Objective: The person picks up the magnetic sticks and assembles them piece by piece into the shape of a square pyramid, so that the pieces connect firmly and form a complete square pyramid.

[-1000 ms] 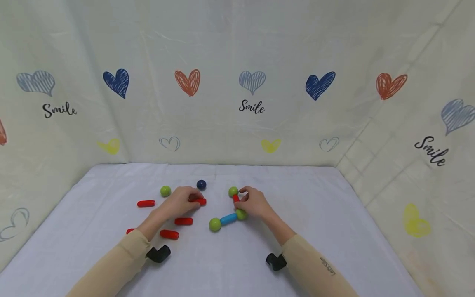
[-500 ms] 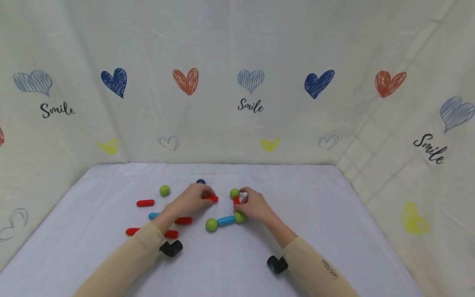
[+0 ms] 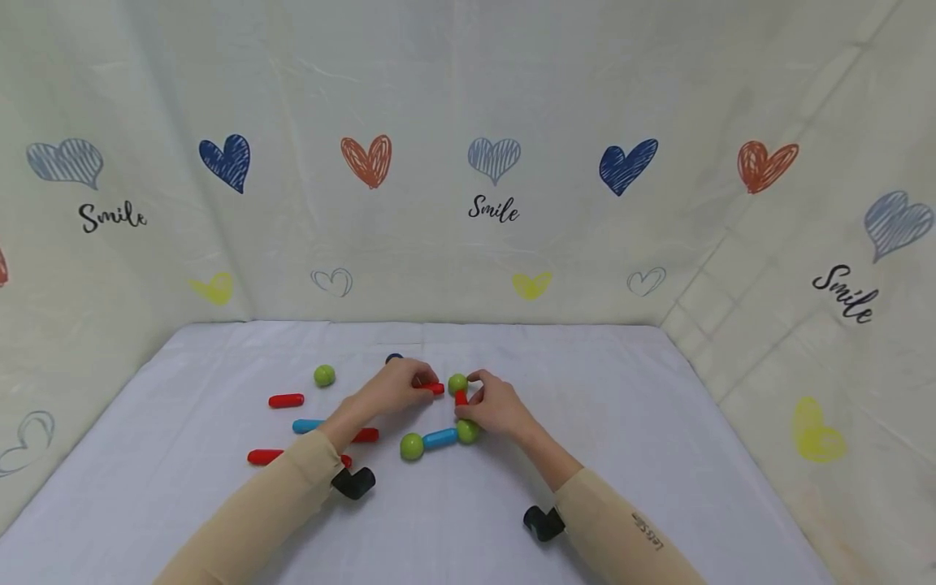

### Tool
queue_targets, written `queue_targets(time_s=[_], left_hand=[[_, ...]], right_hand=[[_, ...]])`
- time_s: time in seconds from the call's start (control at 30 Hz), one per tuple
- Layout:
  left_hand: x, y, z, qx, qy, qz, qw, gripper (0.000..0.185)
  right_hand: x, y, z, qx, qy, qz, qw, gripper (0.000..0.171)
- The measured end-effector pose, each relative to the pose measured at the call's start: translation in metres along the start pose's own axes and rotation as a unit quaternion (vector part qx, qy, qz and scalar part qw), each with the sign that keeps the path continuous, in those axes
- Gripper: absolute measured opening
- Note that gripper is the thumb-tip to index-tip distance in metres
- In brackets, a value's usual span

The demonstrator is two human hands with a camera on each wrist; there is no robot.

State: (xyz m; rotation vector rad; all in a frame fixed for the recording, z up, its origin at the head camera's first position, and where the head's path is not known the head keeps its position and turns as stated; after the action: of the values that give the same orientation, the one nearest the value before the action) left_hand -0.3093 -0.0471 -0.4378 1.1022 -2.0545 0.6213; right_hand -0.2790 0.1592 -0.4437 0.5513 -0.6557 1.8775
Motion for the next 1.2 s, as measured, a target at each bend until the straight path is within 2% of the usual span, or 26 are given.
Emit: queue_targets(time_s=[0.23,0.37,0.57,0.73,0.93,1.2], left_hand=[[-0.003,0.007,0.002,-0.01,0.014,-0.006,0.9998,0.019],[-0.003,0.006,0.002,-0.011,0.009,-0.005,0.9999,0.018],[-0.001,0.001,0.002,0.011,-0.01,-0.004,0.9999,0.02],[0.005,-0.005,0.003,0.025,-0.026,-0.008,0.9993,0.022],[0.016,-0.013,0.011,0.023,-0.018,-0.021,0.9994,0.024],[0.033,-0.03,0.02,0.037,-0.01,-0.065,0.9971,0.025]], right_hand=[[-0.001,0.0,0.003,0.007,0.005,0.02,1.0,0.07],[-0.002,0.002,0.002,0.01,0.005,0.019,1.0,0.066],[-0.003,0.003,0.0,0.013,0.007,0.016,1.0,0.063],[-0.003,0.003,0.0,0.002,0.005,0.011,1.0,0.063],[-0.002,0.003,-0.001,-0.005,0.006,0.01,1.0,0.063],[-0.002,0.003,-0.004,-0.004,0.01,0.004,1.0,0.063]])
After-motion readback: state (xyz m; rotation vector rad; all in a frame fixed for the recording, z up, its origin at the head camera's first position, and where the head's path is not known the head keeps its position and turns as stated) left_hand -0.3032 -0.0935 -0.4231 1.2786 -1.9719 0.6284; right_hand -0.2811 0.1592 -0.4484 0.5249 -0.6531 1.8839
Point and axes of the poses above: each hand's wrist, its own y-axis towards the middle knuckle, its own x-axis out of the back of the hand, z = x × y, the point moved 2 cm from there along y, towards the middle knuckle, and after that the axes turned 7 degrees about z, right-handed, at the moved point
